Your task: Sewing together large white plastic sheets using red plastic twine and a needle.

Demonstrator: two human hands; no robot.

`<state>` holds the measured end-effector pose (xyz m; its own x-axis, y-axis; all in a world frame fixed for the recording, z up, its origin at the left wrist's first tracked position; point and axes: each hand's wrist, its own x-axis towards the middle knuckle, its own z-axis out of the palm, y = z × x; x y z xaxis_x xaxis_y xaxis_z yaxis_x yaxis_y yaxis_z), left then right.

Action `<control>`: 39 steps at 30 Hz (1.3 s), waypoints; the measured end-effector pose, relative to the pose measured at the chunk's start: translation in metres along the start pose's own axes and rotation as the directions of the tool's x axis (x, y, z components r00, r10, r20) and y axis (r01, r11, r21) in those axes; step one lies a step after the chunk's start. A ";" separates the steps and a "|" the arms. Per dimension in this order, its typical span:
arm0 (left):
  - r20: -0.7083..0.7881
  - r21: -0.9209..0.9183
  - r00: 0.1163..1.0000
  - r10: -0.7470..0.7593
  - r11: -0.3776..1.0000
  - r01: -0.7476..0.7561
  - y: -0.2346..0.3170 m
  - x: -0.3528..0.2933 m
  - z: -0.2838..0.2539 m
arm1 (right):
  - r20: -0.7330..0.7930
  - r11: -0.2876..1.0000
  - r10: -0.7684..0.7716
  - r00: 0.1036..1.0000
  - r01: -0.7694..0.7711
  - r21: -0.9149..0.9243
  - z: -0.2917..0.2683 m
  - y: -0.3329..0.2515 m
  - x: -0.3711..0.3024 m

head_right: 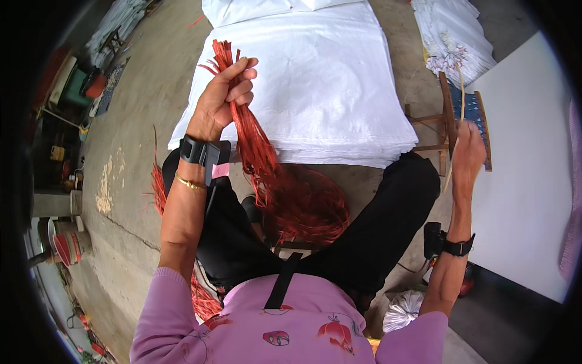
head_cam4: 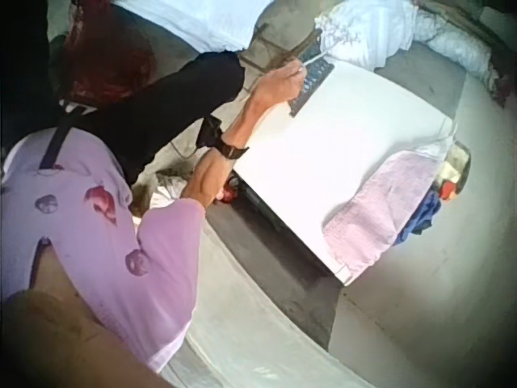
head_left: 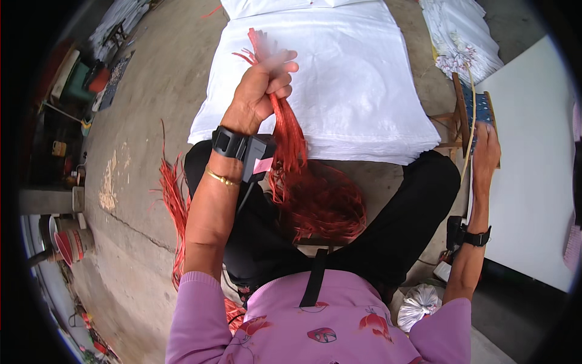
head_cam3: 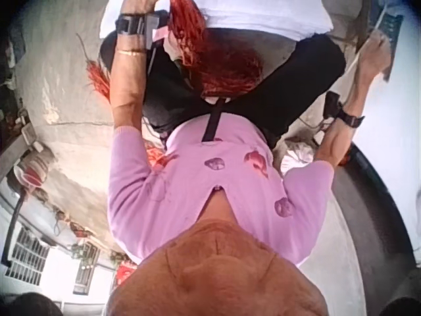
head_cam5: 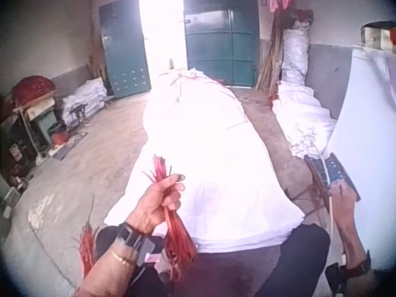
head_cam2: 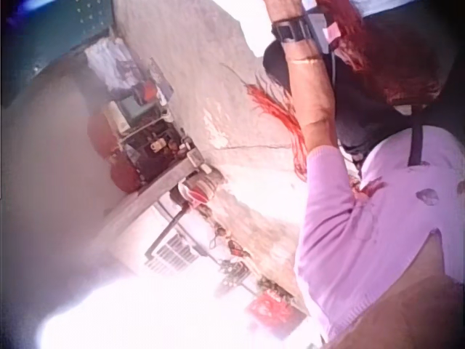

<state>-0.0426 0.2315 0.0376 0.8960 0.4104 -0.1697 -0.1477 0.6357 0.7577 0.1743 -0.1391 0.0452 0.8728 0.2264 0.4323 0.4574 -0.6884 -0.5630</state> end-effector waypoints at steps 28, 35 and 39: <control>-0.222 0.145 0.971 0.090 0.988 -0.058 0.005 -0.001 -0.025 | 0.787 0.471 -0.093 0.610 -0.669 0.575 0.124 -0.186 -0.065; -0.216 0.161 0.976 0.023 0.987 0.012 -0.033 -0.009 0.021 | 0.800 0.543 -0.155 0.579 -0.627 0.559 0.131 -0.195 -0.089; -0.210 0.069 0.971 0.115 0.992 -0.102 -0.015 -0.001 0.009 | 0.820 0.674 -0.249 0.515 -0.516 0.529 0.130 -0.189 -0.093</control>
<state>-0.0374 0.2157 0.0315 0.7651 0.6086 -0.2102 -0.2093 0.5438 0.8127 0.0288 0.0600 0.0197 0.4749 0.8534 -0.2148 -0.0516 -0.2167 -0.9749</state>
